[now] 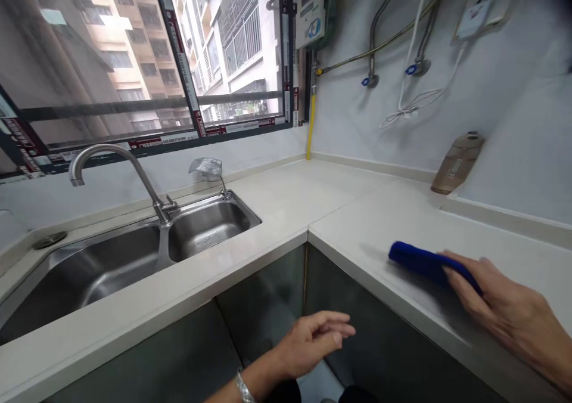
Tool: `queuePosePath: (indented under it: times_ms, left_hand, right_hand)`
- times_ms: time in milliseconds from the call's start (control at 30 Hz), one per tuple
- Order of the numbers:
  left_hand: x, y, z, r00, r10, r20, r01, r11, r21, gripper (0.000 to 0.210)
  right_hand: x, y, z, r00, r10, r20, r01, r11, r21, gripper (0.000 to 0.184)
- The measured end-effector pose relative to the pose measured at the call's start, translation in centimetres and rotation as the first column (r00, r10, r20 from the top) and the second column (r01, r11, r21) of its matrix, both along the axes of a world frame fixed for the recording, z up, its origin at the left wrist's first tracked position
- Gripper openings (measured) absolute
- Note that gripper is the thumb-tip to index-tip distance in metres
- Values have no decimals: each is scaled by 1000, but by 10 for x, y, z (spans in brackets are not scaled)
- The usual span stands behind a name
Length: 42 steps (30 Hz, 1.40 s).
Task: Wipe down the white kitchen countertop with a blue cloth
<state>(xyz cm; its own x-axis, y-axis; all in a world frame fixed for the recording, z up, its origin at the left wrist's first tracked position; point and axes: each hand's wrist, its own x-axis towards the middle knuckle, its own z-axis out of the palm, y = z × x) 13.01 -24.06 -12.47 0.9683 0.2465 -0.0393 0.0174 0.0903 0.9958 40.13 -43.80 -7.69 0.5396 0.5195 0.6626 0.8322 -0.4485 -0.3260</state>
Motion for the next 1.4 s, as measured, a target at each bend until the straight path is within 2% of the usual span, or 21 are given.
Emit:
queuePosePath:
  times_ms: [100, 200, 267, 367, 433, 467, 567, 667, 733, 767, 833, 867, 900, 1000, 1033, 1067, 1133, 1200, 1267, 1333, 1400]
  left_hand:
    - [29, -2, 12, 993, 81, 83, -70, 990, -124, 66]
    - [50, -8, 27, 982, 135, 132, -105, 971, -213, 73]
    - [58, -13, 36, 975, 124, 185, -58, 942, -329, 72]
    - [65, -19, 44, 975, 88, 204, 32, 853, -520, 62]
    - [67, -19, 45, 979, 149, 140, -43, 820, -571, 59]
    - [67, -18, 46, 969, 221, 106, -126, 822, -556, 57]
    - [64, -7, 58, 902, 422, 93, -358, 851, -384, 53]
    - [56, 17, 88, 879, 467, 102, -440, 874, -208, 52]
    - [50, 39, 113, 850, 510, 130, -492, 858, -147, 53]
    - [46, 52, 124, 827, 541, 152, -527, 841, -124, 55]
    - [37, 82, 141, 777, 607, 170, -613, 790, -19, 60]
    - [31, 98, 145, 760, 631, 154, -646, 759, 78, 63]
    - [25, 115, 145, 745, 659, 106, -663, 713, 229, 64]
    - [-3, 161, 131, 697, 717, -27, -626, 626, 465, 57]
    - [-14, 175, 124, 668, 742, -50, -603, 579, 549, 50]
    - [-25, 186, 118, 637, 768, -64, -568, 524, 634, 43]
    - [-46, 203, 110, 589, 804, -78, -470, 419, 777, 32]
    - [-62, 212, 109, 568, 817, -98, -352, 349, 869, 29]
    - [-71, 213, 113, 546, 831, -109, -244, 283, 928, 36]
    - [-72, 208, 116, 529, 846, -59, -165, 171, 971, 55]
    - [-66, 198, 113, 556, 831, 11, -103, 56, 993, 76]
  right_hand:
    - [-9, 14, 44, 987, 20, -159, 3, 990, 141, 47]
    - [-25, 32, 71, 900, 173, -400, -58, 957, 284, 46]
    - [-38, 43, 78, 763, 344, -547, -150, 918, 368, 47]
    - [-55, 56, 77, 511, 532, -676, -301, 847, 439, 49]
    - [-63, 63, 71, 413, 588, -696, -375, 806, 458, 49]
    - [-65, 67, 68, 400, 603, -690, -399, 793, 461, 49]
    - [-68, 81, 61, 447, 617, -648, -431, 783, 448, 48]
    - [-62, 96, 58, 461, 598, -655, -455, 793, 405, 50]
    - [-48, 102, 52, 449, 576, -683, -479, 800, 361, 50]
    - [-37, 104, 47, 467, 561, -683, -488, 808, 330, 49]
    - [-10, 106, 28, 580, 512, -634, -477, 844, 246, 45]
    - [4, 106, 17, 660, 478, -579, -449, 870, 205, 43]
    - [18, 106, 4, 723, 443, -531, -414, 892, 181, 41]
    - [47, 105, -28, 716, 450, -534, -348, 893, 286, 38]
    - [52, 105, -35, 707, 459, -538, -343, 888, 307, 37]
    - [54, 105, -40, 718, 459, -523, -347, 888, 302, 36]
    - [53, 106, -46, 792, 438, -425, -370, 898, 236, 33]
    - [51, 107, -49, 858, 416, -301, -387, 909, 155, 34]
    - [49, 108, -51, 891, 397, -222, -384, 918, 99, 35]
    - [50, 109, -54, 906, 382, -182, -375, 924, 72, 35]
    - [51, 109, -56, 915, 372, -155, -368, 928, 58, 35]
